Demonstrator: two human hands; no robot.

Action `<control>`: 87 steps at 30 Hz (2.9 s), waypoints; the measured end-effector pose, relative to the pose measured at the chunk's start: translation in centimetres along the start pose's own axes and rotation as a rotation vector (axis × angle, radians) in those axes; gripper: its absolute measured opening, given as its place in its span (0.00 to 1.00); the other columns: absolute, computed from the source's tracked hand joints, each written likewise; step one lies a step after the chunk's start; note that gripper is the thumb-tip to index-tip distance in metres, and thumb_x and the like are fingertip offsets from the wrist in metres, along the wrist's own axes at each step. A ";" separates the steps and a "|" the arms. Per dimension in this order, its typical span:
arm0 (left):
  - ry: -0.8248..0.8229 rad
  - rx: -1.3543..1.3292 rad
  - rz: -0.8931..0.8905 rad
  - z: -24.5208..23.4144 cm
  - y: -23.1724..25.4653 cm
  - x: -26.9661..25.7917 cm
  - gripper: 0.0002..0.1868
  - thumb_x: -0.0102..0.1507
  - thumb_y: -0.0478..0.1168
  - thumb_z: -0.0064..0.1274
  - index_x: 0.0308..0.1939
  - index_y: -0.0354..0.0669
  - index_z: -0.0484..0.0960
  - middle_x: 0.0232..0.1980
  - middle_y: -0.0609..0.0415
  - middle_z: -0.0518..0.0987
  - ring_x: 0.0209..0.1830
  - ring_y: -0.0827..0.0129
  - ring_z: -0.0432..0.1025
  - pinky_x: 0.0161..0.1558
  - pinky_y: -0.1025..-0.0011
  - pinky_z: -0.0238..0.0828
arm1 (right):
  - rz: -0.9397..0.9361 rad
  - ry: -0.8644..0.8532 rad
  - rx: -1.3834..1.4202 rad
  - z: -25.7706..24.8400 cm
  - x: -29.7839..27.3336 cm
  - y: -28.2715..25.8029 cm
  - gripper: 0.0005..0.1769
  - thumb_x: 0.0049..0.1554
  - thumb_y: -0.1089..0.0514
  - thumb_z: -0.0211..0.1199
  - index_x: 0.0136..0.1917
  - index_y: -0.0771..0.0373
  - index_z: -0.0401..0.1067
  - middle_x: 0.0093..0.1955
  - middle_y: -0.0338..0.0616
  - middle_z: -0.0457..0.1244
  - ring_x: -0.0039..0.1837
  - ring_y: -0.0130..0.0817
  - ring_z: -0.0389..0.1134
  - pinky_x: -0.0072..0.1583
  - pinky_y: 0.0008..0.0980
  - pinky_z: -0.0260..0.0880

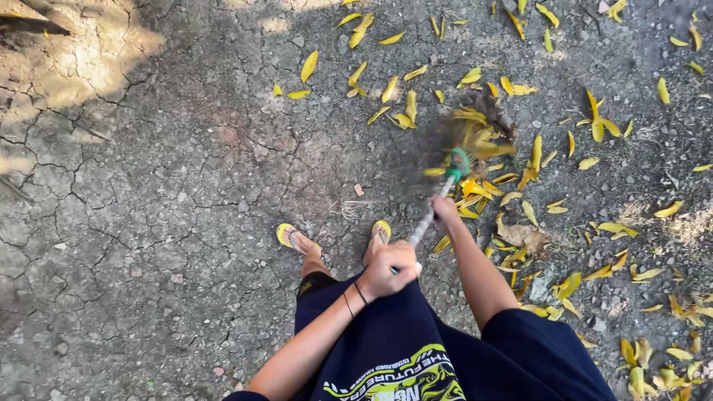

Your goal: Sweeping fallen yellow leaves on a rocky ground using a broom.

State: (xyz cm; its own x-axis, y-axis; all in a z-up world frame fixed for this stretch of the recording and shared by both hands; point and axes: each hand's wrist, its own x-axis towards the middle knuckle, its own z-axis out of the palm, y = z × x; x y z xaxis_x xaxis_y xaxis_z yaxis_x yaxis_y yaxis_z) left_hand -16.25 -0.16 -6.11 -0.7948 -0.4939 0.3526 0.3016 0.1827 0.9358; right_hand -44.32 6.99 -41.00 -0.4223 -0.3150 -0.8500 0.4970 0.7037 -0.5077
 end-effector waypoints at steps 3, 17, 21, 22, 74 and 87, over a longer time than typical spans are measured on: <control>0.165 0.048 -0.050 0.0 -0.1 0.1 0.12 0.61 0.34 0.56 0.22 0.39 0.73 0.25 0.52 0.75 0.27 0.60 0.72 0.38 0.64 0.67 | -0.118 0.119 -0.148 -0.7 1.4 -2.0 0.15 0.61 0.54 0.55 0.39 0.68 0.70 0.30 0.45 0.61 0.29 0.39 0.62 0.30 0.41 0.58; 0.184 0.322 0.039 -3.6 12.3 8.5 0.21 0.56 0.33 0.57 0.14 0.40 0.63 0.17 0.53 0.61 0.15 0.59 0.60 0.25 0.63 0.55 | 0.236 -0.825 0.368 23.6 -13.8 -10.7 0.10 0.59 0.62 0.64 0.56 0.64 0.73 0.38 0.34 0.65 0.36 0.20 0.62 0.37 0.21 0.63; 0.184 0.420 0.004 -4.5 7.4 12.0 0.20 0.59 0.35 0.57 0.15 0.41 0.66 0.18 0.52 0.64 0.17 0.58 0.62 0.26 0.61 0.56 | 0.113 -0.765 -0.042 27.2 -10.1 -11.5 0.07 0.55 0.56 0.64 0.48 0.55 0.70 0.33 0.34 0.64 0.32 0.25 0.63 0.32 0.28 0.62; 0.204 0.368 -0.003 -5.1 5.8 13.1 0.16 0.60 0.36 0.56 0.19 0.41 0.70 0.21 0.52 0.68 0.20 0.57 0.65 0.28 0.62 0.59 | 0.072 -0.781 -0.080 27.3 -7.9 -12.0 0.08 0.57 0.53 0.66 0.47 0.58 0.74 0.35 0.35 0.65 0.33 0.24 0.65 0.34 0.26 0.64; 0.226 0.124 -0.007 -25.9 -11.6 27.3 0.14 0.58 0.35 0.52 0.20 0.37 0.67 0.23 0.52 0.68 0.24 0.60 0.66 0.30 0.64 0.60 | -0.009 0.073 0.220 21.4 13.1 -38.1 0.10 0.53 0.63 0.66 0.44 0.72 0.70 0.36 0.49 0.66 0.33 0.41 0.68 0.35 0.43 0.69; 0.127 0.143 0.035 -29.3 0.2 30.8 0.20 0.54 0.38 0.55 0.17 0.43 0.58 0.20 0.54 0.60 0.19 0.58 0.60 0.29 0.62 0.52 | 0.034 -0.383 0.324 31.8 4.8 -40.3 0.09 0.57 0.60 0.65 0.47 0.68 0.73 0.36 0.42 0.62 0.35 0.33 0.64 0.37 0.35 0.68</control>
State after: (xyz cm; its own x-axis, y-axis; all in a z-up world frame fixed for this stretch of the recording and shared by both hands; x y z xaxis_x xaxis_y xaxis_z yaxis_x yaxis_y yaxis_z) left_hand -25.22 -40.30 4.82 -0.7094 -0.5873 0.3897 0.2424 0.3159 0.9173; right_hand -42.25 -43.17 -29.10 -0.1237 -0.5492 -0.8265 0.7413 0.5026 -0.4448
